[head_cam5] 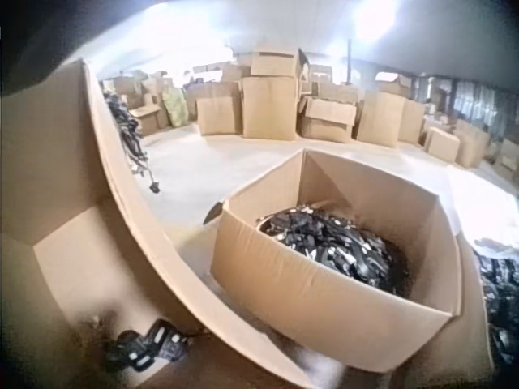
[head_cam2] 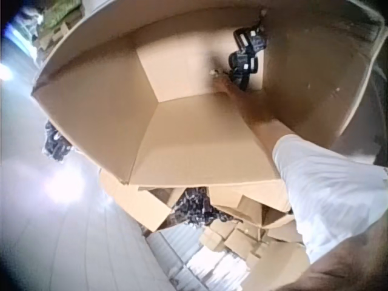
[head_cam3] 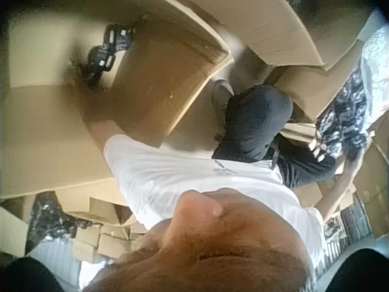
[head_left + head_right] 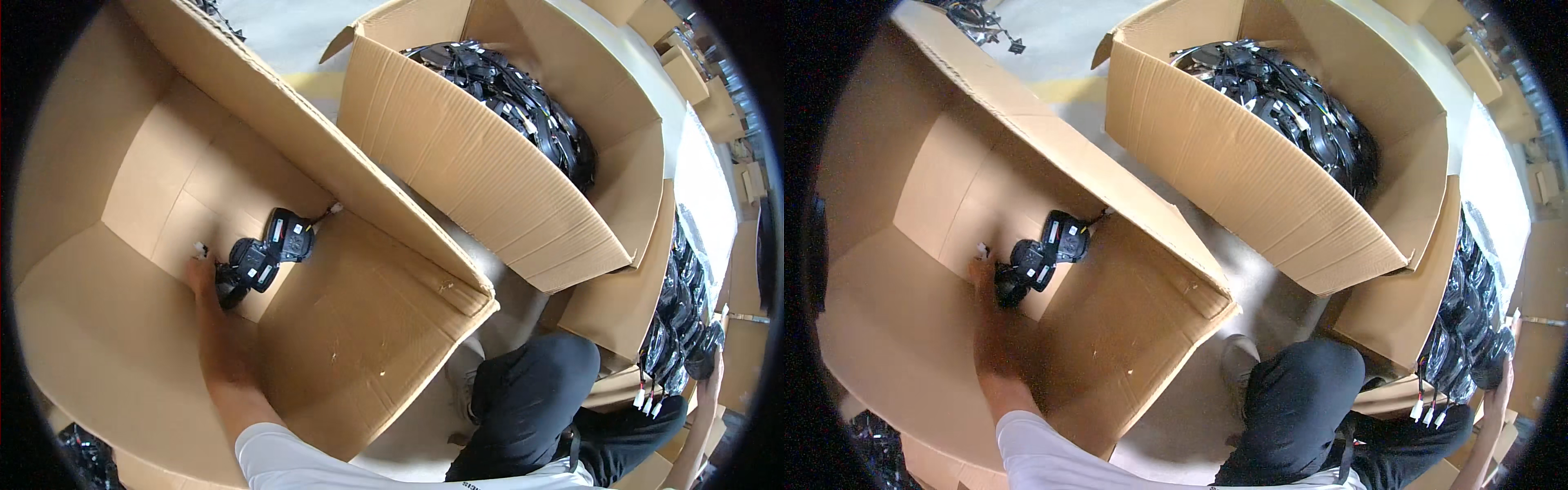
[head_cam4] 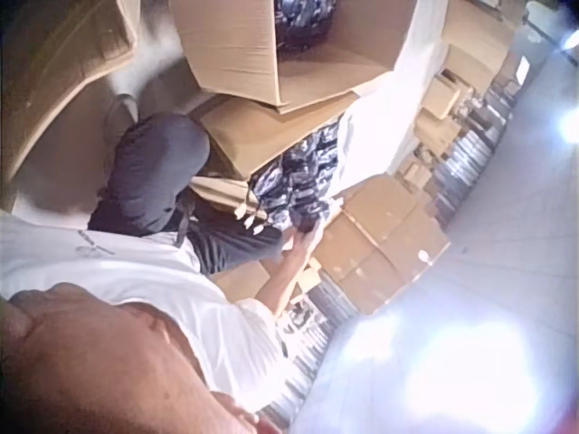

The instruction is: The person sits on the floor and packs small black electronic devices into a cardboard box. They transfer the items from a source box, arrange them neatly, and place a sheet of bubble wrap on top before closing the box flaps and writing on the exterior.

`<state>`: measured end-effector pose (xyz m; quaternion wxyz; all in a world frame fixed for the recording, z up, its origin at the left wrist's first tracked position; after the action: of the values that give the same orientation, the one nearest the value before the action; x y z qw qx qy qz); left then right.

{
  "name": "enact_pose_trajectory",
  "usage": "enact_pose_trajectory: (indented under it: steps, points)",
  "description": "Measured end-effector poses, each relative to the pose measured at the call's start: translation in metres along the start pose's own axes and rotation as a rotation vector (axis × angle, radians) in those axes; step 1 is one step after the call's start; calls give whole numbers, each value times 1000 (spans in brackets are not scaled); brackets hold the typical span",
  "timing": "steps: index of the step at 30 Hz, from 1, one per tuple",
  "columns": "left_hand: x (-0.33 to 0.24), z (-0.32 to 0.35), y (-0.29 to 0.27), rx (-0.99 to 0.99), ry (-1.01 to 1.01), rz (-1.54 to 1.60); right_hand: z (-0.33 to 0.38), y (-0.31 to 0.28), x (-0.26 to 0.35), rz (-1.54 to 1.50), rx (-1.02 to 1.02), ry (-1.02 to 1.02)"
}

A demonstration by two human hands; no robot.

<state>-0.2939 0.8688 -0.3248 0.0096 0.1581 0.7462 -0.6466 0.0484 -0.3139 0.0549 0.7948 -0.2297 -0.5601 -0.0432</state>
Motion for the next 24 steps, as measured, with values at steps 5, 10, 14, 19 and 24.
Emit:
enact_pose_trajectory:
  steps: [5, 10, 14, 19, 24]
  points:
    - [-46, 15, 25, -115, 48, -55, 8, 0, 6, 37, 6, -59]
    - [7, -25, 31, -153, 546, 45, -26, 24, -33, -34, 56, -10]
    - [-84, 63, 56, -110, 574, 148, 14, 7, -12, 17, -14, -48]
    - [-140, 115, 6, 129, 390, 363, 19, 7, -20, -18, -10, -57]
    - [-126, 94, 2, 140, 387, 267, 14, 2, -35, -70, -1, -60]
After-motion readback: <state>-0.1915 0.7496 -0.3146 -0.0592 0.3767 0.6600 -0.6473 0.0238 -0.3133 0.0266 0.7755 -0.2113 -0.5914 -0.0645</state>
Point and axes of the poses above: each hand's wrist, its own z-axis away from the middle knuckle, its own y-axis out of the palm, x = y × z, the point moved 2 cm from there along -z, towards the middle knuckle, and after that the axes turned 14 degrees about -x, right-handed, at the moved point
